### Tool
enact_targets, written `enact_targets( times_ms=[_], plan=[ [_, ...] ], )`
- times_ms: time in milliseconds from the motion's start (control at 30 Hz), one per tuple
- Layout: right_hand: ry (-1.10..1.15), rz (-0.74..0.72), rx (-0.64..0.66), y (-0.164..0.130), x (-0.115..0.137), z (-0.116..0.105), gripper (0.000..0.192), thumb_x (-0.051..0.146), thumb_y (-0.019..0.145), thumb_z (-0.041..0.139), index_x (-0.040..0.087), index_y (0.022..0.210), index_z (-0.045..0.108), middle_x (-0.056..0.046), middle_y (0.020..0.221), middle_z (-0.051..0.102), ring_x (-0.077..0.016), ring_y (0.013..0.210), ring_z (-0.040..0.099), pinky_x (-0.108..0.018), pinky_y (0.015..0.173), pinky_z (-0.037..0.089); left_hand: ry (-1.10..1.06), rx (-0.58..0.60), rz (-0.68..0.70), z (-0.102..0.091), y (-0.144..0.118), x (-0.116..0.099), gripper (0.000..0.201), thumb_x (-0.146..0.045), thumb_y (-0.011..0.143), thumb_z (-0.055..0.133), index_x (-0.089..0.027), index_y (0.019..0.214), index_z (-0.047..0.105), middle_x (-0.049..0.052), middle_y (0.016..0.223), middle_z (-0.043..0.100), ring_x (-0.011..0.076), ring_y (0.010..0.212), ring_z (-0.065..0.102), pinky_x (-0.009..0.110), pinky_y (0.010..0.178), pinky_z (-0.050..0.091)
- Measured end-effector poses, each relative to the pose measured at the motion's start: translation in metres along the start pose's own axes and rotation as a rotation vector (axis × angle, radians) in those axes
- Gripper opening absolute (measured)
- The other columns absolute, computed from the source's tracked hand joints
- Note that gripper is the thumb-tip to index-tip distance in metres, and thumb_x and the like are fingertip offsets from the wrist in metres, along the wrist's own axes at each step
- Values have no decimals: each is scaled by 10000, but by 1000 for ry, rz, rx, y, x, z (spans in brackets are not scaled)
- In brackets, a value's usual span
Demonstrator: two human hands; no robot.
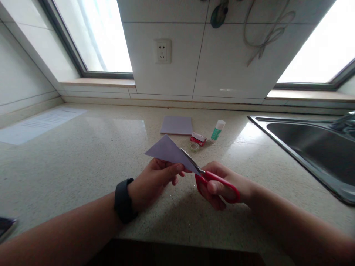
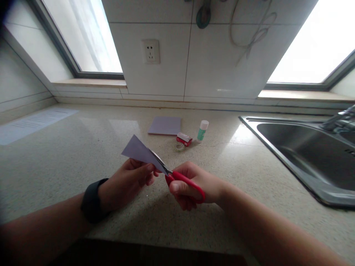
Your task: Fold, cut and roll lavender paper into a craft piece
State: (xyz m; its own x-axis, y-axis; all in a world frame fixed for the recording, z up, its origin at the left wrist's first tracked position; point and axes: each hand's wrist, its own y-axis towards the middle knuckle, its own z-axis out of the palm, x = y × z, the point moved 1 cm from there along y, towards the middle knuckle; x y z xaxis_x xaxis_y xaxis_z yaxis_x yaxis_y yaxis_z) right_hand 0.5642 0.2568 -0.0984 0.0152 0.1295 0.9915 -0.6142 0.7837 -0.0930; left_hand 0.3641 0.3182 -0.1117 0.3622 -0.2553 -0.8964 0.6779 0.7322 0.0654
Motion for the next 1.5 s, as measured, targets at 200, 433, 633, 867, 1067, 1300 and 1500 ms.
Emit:
enact_targets(
  times_ms=[200,433,633,867,1067,1300,1500],
  plan=[
    [20,-8,18,1,1,1,583,686,806,681,133,652,575,5,500,568,-78,376,496,-171,359,407,10,45,-1,-1,1,3,163,-324,797,831,-174,835,778,34,780,715,96,623,565,194,547,430],
    [18,6,1,0,0,2,548,647,810,704,139,655,570,10,495,569,-72,370,490,-160,354,387,29,29,-2,0,1,2,196,-349,780,841,-167,814,776,38,761,706,99,611,559,200,538,423],
    [38,16,-12,1,0,2,555,652,787,726,139,648,567,12,494,567,-69,370,482,-161,353,385,49,1,-6,0,0,2,209,-355,781,837,-163,809,761,37,756,700,98,602,549,206,545,412],
    [27,8,-6,1,2,2,574,667,784,719,131,639,575,0,496,570,-73,376,489,-167,359,384,44,26,-3,0,1,4,190,-344,783,838,-171,809,764,29,762,695,97,615,547,203,550,413],
    [39,2,-16,1,0,2,527,619,793,736,138,649,574,12,488,574,-67,368,483,-157,351,375,61,30,-11,0,0,3,196,-360,788,831,-176,817,771,36,777,708,111,637,568,212,553,418],
    [51,18,-28,0,-1,2,528,620,779,748,141,646,572,19,485,577,-65,356,481,-152,341,375,63,39,-2,0,1,3,175,-348,796,824,-181,822,775,39,789,721,117,646,573,213,554,412],
    [46,12,-22,0,0,2,584,680,758,734,128,644,583,5,486,574,-69,359,484,-161,343,376,81,55,-9,-1,1,4,161,-339,803,820,-189,844,783,33,795,725,112,637,564,213,562,426]
  ],
)
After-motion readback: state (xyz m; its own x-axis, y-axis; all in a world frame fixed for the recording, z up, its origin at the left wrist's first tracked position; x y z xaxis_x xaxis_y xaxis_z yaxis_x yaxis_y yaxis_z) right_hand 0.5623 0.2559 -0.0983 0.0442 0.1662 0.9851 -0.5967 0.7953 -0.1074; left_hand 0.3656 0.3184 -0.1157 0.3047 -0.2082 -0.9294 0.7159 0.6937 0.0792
